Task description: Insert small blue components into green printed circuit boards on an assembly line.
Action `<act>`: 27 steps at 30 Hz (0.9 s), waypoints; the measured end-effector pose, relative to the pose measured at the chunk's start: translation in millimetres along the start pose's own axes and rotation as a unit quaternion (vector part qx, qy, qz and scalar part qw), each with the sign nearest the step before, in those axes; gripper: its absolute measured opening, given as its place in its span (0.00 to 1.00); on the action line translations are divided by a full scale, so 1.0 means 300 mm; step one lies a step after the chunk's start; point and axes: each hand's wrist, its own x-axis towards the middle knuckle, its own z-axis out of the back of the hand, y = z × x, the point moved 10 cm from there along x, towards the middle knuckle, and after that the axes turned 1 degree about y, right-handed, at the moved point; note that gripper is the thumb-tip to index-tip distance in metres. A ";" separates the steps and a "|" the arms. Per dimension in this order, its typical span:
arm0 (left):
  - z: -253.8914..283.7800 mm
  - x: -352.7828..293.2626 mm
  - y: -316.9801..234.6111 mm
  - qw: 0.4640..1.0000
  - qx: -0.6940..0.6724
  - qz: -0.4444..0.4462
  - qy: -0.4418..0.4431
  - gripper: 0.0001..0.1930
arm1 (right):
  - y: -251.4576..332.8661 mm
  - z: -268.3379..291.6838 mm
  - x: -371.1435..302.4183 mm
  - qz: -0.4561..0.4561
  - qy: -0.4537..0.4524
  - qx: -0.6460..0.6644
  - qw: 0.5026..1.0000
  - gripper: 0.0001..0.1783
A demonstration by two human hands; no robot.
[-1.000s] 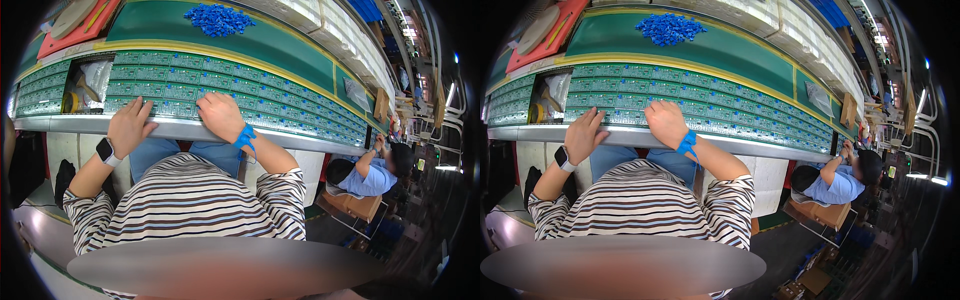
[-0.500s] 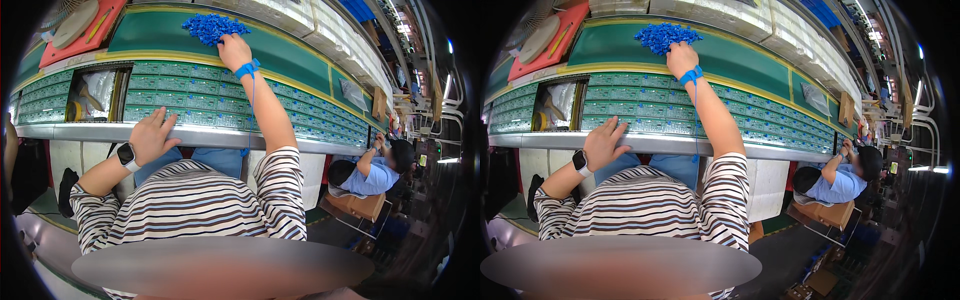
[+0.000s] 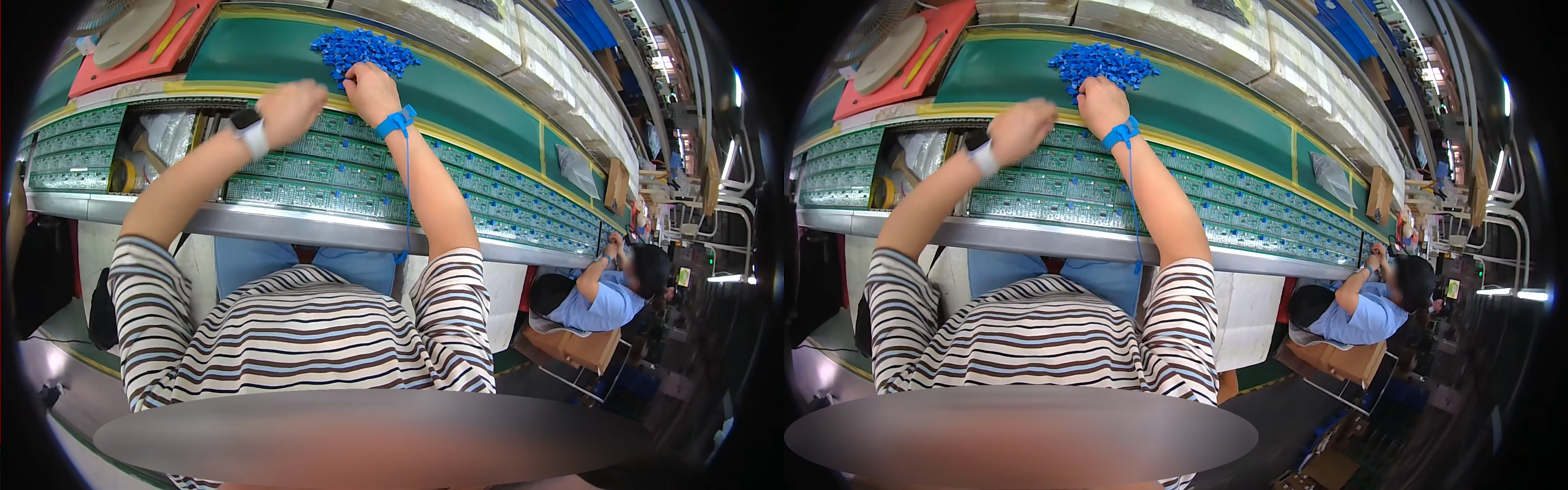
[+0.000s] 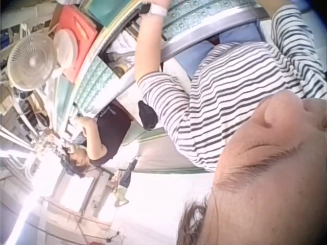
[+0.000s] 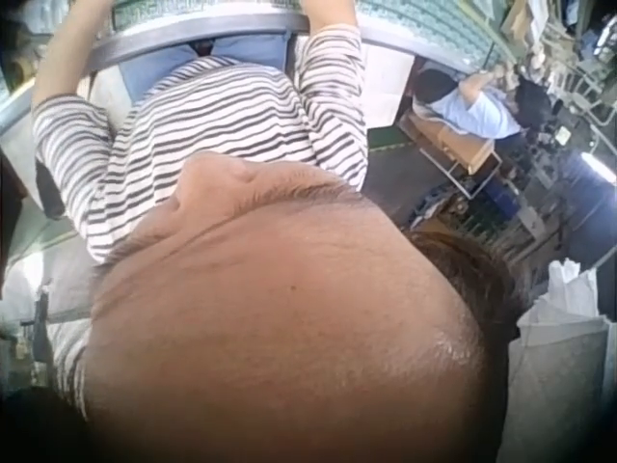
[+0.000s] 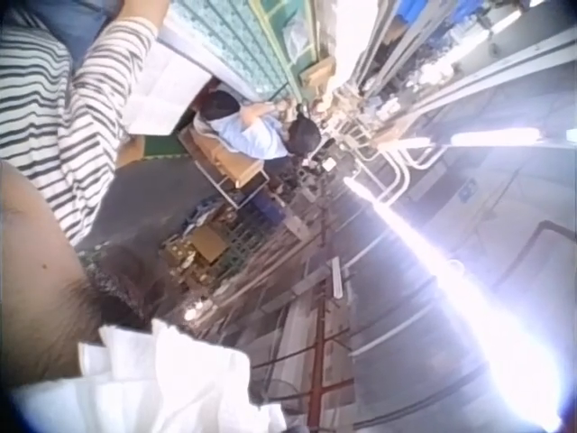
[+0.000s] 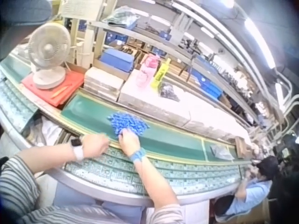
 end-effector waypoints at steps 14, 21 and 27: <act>0.056 0.159 0.186 0.992 -0.064 0.024 -0.104 0.06 | 0.272 -0.010 -0.118 0.087 0.036 0.083 0.992 0.07; 0.166 -0.078 0.231 0.968 -0.226 0.060 -0.089 0.08 | 0.246 -0.068 -0.106 0.066 0.041 0.052 0.996 0.04; 0.193 -0.157 0.319 0.953 -0.270 0.105 -0.087 0.07 | 0.256 -0.080 -0.102 0.087 0.048 -0.006 0.995 0.05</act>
